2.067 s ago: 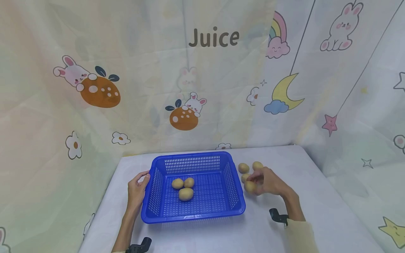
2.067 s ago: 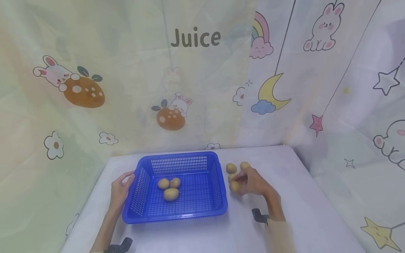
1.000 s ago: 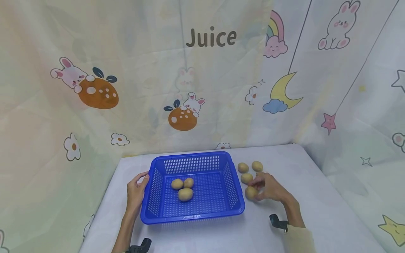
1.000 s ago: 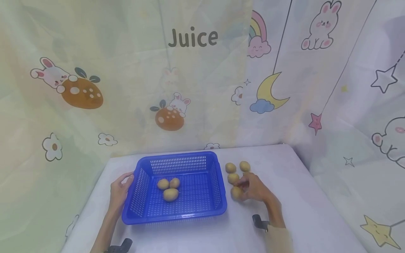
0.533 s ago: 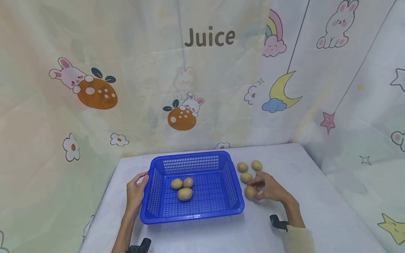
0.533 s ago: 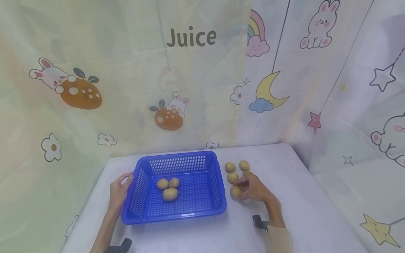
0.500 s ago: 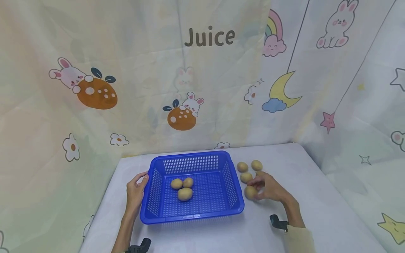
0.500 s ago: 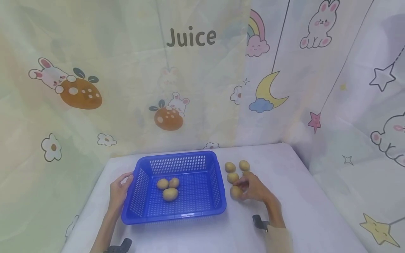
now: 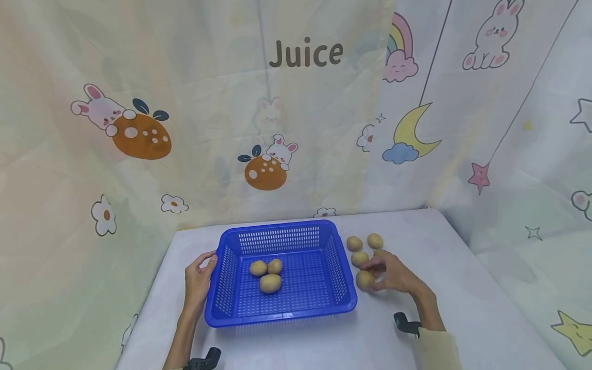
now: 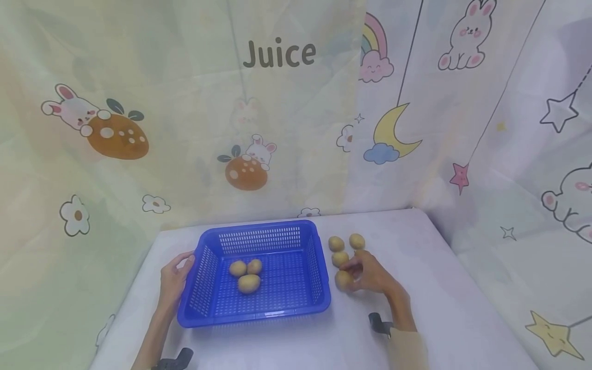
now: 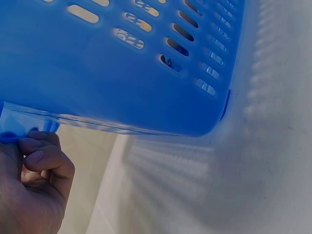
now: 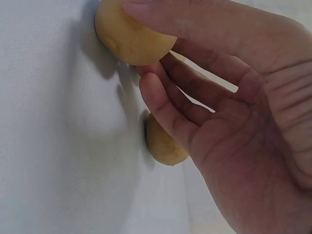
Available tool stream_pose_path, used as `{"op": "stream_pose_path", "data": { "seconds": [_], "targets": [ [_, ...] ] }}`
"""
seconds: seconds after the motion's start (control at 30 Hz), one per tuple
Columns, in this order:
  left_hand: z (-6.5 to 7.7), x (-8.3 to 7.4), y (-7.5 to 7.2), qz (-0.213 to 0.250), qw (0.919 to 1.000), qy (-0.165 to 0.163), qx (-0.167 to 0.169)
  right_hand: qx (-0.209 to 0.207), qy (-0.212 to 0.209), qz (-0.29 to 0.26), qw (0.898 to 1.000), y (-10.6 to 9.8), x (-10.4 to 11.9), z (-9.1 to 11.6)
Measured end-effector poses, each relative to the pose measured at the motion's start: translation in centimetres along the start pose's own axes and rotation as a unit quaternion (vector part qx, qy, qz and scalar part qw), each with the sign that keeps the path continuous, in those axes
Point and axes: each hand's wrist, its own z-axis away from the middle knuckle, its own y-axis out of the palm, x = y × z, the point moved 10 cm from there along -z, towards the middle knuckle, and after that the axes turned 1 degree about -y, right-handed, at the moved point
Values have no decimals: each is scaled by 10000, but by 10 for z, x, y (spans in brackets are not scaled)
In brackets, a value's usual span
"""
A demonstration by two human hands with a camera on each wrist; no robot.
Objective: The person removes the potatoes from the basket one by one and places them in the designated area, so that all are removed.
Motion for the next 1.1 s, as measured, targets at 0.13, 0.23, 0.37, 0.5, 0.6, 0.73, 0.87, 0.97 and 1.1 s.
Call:
{"op": "stream_pose_path", "data": {
  "seconds": [0.13,0.23,0.37,0.5,0.6,0.73,0.87,0.97,1.1],
  "targets": [
    [0,0,0,-65,10000,-5,-5,-13,-26,-135,9999,-1,3,1],
    [0,0,0,-95,10000,4,-15,-31,-91,-198,9998,-2,5,1],
    [0,-1,0,-57,10000,28,6,-82,-31,-124,9999,-3,5,2],
    [0,-1,0,22,10000,21,4,-128,159,9,9998,-5,1,3],
    [0,1,0,93,10000,-10,3,-252,132,234,9993,-7,0,3],
    [-1,3,-1,85,9999,-57,31,-411,86,480,9980,-11,0,3],
    [-1,3,0,45,9999,-87,71,-397,152,434,9982,-12,2,4],
    [-1,2,0,35,9999,-86,95,-378,174,429,9982,-14,5,5],
    [-1,0,1,92,9999,-49,82,-485,187,499,9974,-19,8,6]
  ]
}}
